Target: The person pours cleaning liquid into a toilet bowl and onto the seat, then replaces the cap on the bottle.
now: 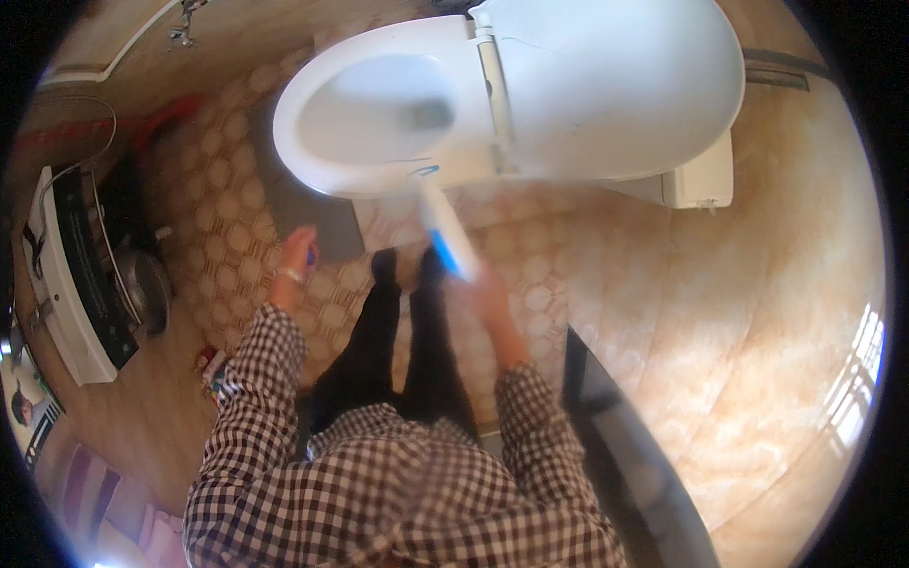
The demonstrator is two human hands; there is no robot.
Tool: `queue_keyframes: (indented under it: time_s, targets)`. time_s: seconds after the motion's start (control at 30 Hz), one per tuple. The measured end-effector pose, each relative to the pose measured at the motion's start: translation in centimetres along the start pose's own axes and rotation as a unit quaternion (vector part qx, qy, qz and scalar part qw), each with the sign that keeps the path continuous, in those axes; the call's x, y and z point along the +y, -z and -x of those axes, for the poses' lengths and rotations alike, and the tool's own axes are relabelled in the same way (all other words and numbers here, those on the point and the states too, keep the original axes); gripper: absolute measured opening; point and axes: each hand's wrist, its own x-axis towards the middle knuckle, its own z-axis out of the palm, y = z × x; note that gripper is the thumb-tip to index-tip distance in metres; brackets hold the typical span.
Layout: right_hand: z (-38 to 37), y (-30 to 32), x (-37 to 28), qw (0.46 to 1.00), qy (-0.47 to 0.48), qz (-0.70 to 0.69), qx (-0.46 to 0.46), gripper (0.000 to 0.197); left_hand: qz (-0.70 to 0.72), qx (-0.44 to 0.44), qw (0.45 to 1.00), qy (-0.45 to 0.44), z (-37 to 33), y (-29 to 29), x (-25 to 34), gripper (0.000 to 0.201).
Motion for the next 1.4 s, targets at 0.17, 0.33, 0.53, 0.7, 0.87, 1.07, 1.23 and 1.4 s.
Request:
queue_keyframes:
  time_s: [0.17,0.33,0.53,0.7,0.87,1.07,1.23,1.4]
  targets:
    - [-0.9,-2.2,-0.8,0.999,-0.019,0.025,-0.039,0.040,0.002,-0.003,0.986,0.165,10.3,4.5,-11.4,0.014]
    - [-2.8,-3.7,1.1,0.996,0.079,0.028,-0.007,0.046,-0.247,-0.043,0.917,0.310,19.0,10.8,-19.1,0.023]
    - [-3.3,-1.2,-2.0,0.993,0.080,0.078,-0.030,0.046,-0.282,-0.065,0.881,0.373,22.4,13.1,-21.9,0.034]
    - [-3.7,-3.1,-6.2,0.974,0.111,0.178,-0.089,0.046,-0.121,0.051,0.912,0.389,23.6,13.7,-25.0,0.035]
    - [-5.0,-6.5,-12.5,0.975,0.158,0.093,-0.126,0.046,-0.195,0.004,0.942,0.275,25.4,14.1,-24.9,0.034]
    - [-6.6,-9.3,-24.5,0.978,0.061,0.127,-0.154,0.045,-0.009,0.132,0.946,0.296,29.5,16.6,-23.2,0.034]
    - [-9.6,-11.3,-26.8,0.980,0.141,0.136,-0.044,0.050,0.051,0.166,0.936,0.305,34.1,19.2,-22.5,0.027]
    - [-11.2,-7.2,-28.6,0.978,0.136,0.146,0.057,0.058,0.021,0.146,0.966,0.211,35.9,20.0,-23.2,0.026]
